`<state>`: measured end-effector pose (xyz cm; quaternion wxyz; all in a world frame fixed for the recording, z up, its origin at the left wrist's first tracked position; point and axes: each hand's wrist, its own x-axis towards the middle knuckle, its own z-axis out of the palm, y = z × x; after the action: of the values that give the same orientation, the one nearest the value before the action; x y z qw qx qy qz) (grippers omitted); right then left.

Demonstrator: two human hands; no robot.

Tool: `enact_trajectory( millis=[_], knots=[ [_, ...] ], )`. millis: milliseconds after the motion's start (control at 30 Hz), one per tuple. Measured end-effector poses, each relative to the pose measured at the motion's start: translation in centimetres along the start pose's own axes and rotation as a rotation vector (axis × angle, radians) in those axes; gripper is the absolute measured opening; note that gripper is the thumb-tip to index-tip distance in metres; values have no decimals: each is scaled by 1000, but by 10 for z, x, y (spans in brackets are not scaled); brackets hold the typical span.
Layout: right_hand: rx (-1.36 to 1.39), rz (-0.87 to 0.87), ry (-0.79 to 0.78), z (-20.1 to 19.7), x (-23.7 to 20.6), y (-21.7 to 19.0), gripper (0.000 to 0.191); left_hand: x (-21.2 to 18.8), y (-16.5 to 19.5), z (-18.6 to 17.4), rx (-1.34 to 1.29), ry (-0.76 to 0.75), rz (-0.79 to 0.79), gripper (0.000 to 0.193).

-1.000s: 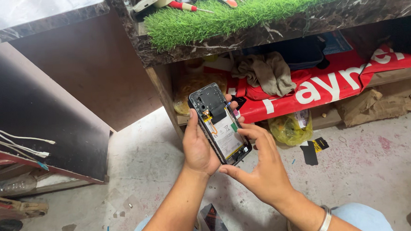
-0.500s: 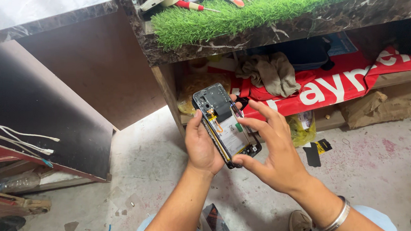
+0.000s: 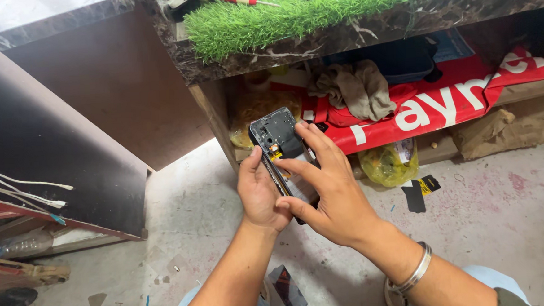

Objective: The person holds a smartphone, removes and reattaches the back cover to check the internal battery and board, then snaps the cover back on. They wrap rubber bands around the phone body, power on the screen, and tap the display while the bands hold the assembly together.

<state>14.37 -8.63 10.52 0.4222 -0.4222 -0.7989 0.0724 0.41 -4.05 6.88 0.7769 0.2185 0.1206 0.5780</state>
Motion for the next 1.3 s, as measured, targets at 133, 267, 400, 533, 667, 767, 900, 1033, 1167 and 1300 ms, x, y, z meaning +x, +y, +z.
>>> enact_trajectory(
  millis=[133, 267, 400, 533, 667, 767, 900, 1033, 1167, 1300],
  knots=[
    [21, 5, 17, 1, 0, 1, 54, -1, 0, 1, -49, -39, -17, 58],
    [-14, 25, 16, 1, 1, -2, 56, -2, -1, 4, -23, -14, -13, 57],
    [-6, 35, 21, 2, 2, -3, 58, -2, -1, 5, -21, 7, 2, 54],
    [-10, 33, 15, 3, 3, -3, 59, -2, -2, 2, -8, -8, 15, 54],
    [-12, 32, 15, 2, 3, -3, 57, -2, -3, -1, 11, 12, 27, 52],
    [-7, 26, 18, 2, 4, -2, 57, -2, -4, -1, 9, 31, 25, 52],
    [-11, 15, 20, 1, 4, -3, 56, -2, -4, 0, 3, 5, 5, 53],
    [-16, 14, 27, 1, 4, -4, 55, -2, -3, 3, -3, -14, -13, 55],
    [-69, 24, 22, 1, 4, -4, 56, -1, -3, 4, 38, 3, 0, 56],
    [-45, 42, 10, 1, 4, -1, 55, 0, -5, 2, 31, 16, -3, 52]
  ],
)
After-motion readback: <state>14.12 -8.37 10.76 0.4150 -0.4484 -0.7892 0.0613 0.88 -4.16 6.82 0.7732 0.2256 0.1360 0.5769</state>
